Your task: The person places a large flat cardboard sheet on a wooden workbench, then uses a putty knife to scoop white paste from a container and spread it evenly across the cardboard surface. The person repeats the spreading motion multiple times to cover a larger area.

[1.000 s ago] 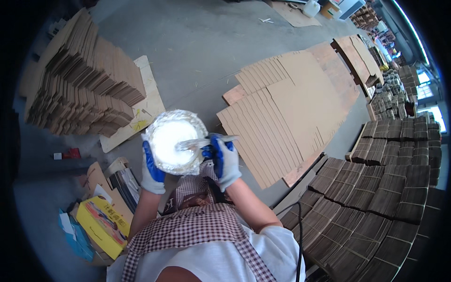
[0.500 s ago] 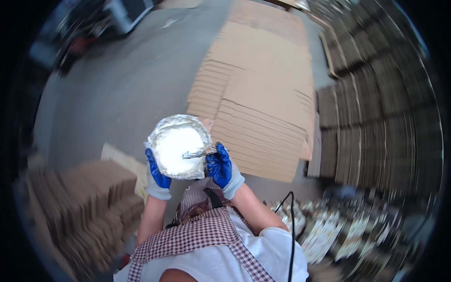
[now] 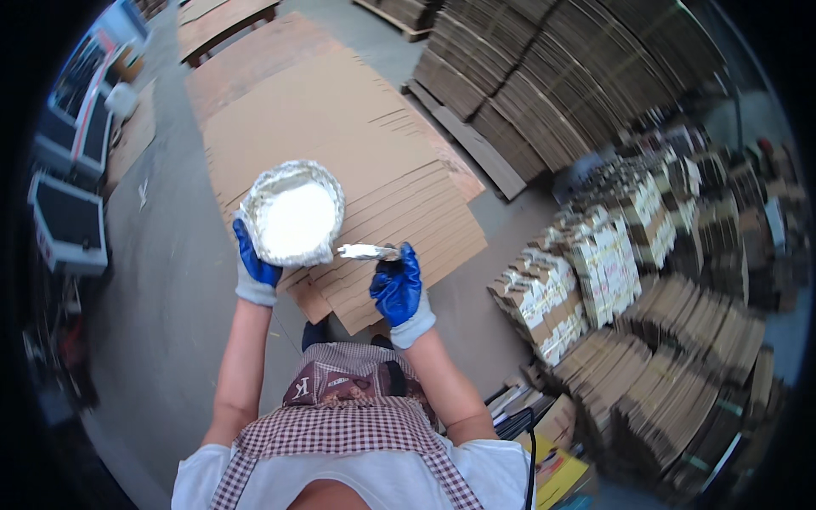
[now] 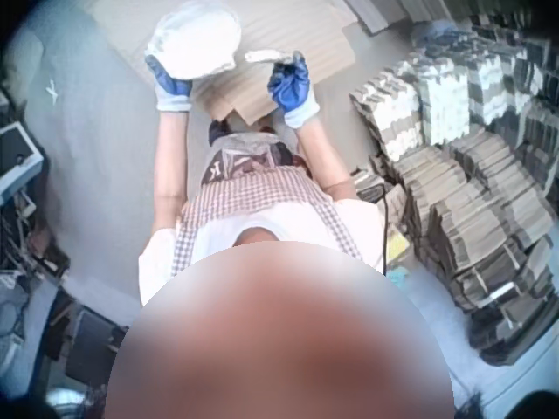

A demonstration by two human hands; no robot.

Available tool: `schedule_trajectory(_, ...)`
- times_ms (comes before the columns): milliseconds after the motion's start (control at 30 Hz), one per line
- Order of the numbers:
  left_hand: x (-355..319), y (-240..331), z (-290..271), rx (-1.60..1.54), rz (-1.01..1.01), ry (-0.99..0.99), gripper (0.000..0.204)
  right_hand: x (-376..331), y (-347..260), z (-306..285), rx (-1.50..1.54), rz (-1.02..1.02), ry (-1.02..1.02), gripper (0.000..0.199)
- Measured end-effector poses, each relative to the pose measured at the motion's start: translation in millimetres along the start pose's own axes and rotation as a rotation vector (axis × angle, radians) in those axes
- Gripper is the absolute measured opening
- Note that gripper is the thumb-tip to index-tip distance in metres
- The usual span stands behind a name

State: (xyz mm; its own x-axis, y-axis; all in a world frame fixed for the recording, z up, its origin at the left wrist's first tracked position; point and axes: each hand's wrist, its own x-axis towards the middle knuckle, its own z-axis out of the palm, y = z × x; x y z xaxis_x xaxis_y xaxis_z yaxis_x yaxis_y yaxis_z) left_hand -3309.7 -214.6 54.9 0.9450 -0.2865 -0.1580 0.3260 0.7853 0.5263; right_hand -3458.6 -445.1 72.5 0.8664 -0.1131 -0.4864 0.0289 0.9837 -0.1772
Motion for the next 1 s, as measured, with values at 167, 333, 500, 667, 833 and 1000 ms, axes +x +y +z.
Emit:
schedule_trajectory(167,125.6,1.5,-6.5,0.043,-0.145,-0.076,0.070,-5.9,-13.4,-62.1,-0.048,-0.255,0.049,0.029)
schedule_trajectory(333,249.5,0.3,-4.2,0.048,-0.308,-0.152,0.071,-10.0,14.9,-68.5,0.006,-0.506,0.245,0.030)
schedule_trajectory(500,319.8,-22.8,-36.9,0.157,-0.319,-0.179,0.068,1.7,34.1,-64.1,0.048,-0.595,0.306,0.032)
schedule_trajectory(667,350.8,-14.4,-94.3,0.578,0.071,-0.011,0.057,19.4,43.0,-60.7,0.016,-0.614,0.318,0.032)
schedule_trajectory(833,294.0,-0.2,-42.4,1.597,0.949,0.114,0.053,23.7,33.6,-66.1,0.041,-0.638,0.327,0.027)
schedule_trajectory(1000,213.7,-13.1,-9.0,1.542,0.737,-1.061,0.048,58.3,22.8,-61.0,-0.127,-0.832,0.471,0.025)
